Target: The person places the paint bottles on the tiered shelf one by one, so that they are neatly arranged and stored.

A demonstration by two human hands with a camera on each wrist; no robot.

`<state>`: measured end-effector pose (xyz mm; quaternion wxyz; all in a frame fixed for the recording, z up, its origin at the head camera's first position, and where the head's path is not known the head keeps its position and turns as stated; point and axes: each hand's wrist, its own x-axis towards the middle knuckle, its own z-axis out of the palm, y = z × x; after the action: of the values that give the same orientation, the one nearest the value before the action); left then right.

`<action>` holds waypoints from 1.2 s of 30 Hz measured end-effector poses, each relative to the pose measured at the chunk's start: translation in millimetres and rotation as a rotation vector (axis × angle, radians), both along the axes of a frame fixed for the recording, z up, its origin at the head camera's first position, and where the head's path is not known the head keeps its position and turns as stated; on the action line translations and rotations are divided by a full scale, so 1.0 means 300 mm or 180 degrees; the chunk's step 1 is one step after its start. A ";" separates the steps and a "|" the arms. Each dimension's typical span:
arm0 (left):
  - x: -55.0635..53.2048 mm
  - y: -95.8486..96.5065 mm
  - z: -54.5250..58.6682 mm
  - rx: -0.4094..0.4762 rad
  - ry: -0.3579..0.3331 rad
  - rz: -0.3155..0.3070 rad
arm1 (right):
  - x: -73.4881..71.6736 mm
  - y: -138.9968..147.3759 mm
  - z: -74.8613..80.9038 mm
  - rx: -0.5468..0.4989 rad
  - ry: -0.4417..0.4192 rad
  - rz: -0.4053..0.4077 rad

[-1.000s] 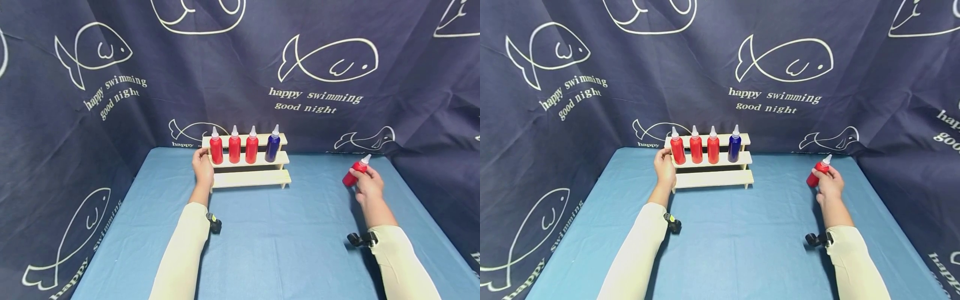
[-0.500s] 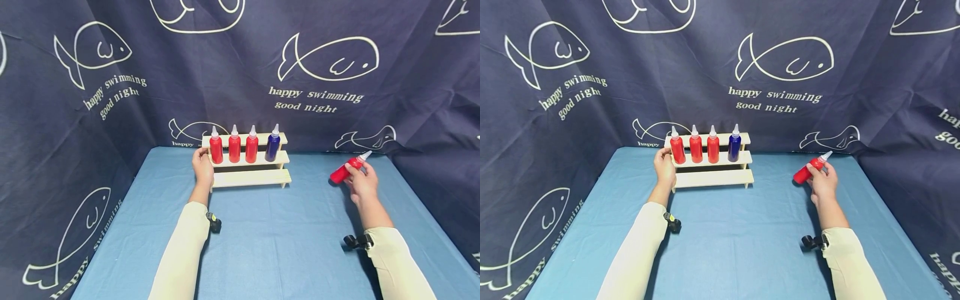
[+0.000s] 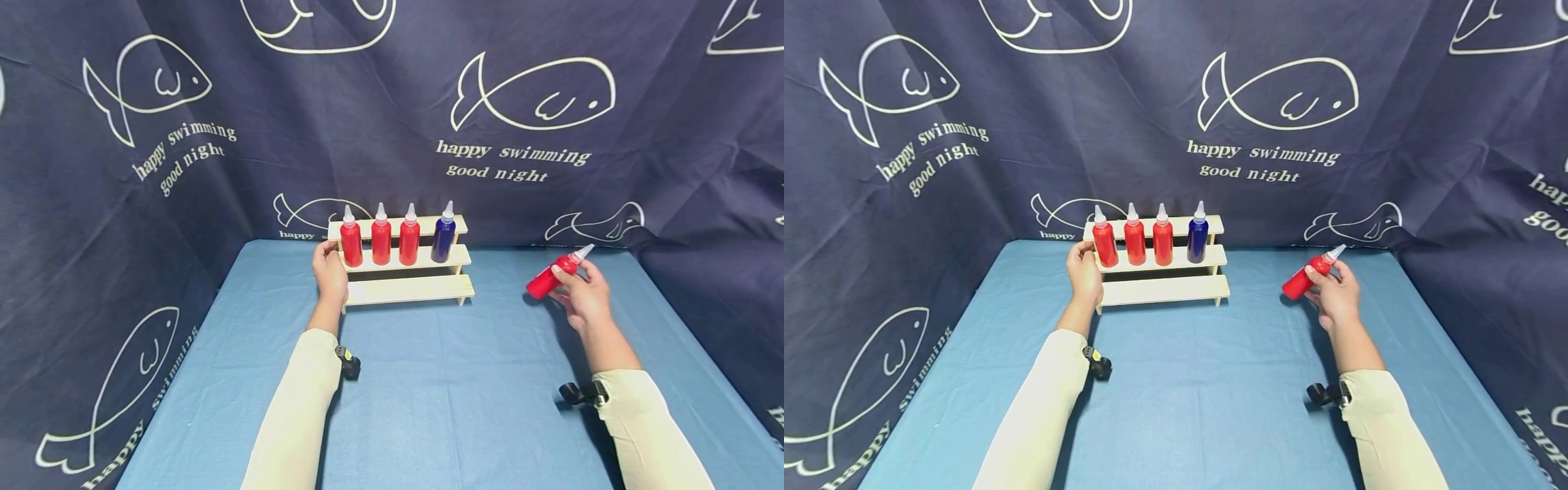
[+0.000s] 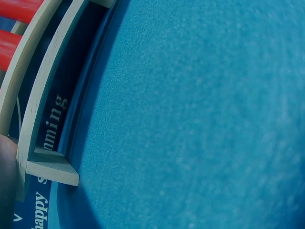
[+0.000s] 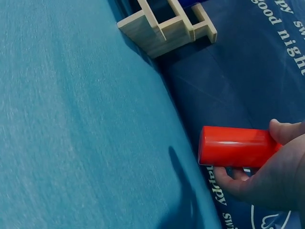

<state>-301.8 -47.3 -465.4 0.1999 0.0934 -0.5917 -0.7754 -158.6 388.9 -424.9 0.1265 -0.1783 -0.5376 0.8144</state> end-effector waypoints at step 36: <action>-0.003 0.000 -0.002 0.0069 0.0090 0.0018 | -0.009 -0.113 0.035 0.0391 0.0054 0.0499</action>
<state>-302.8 -47.2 -466.0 0.2095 0.0863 -0.5801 -0.7824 -161.3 354.9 -414.4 0.0776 -0.1207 -0.5978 0.7887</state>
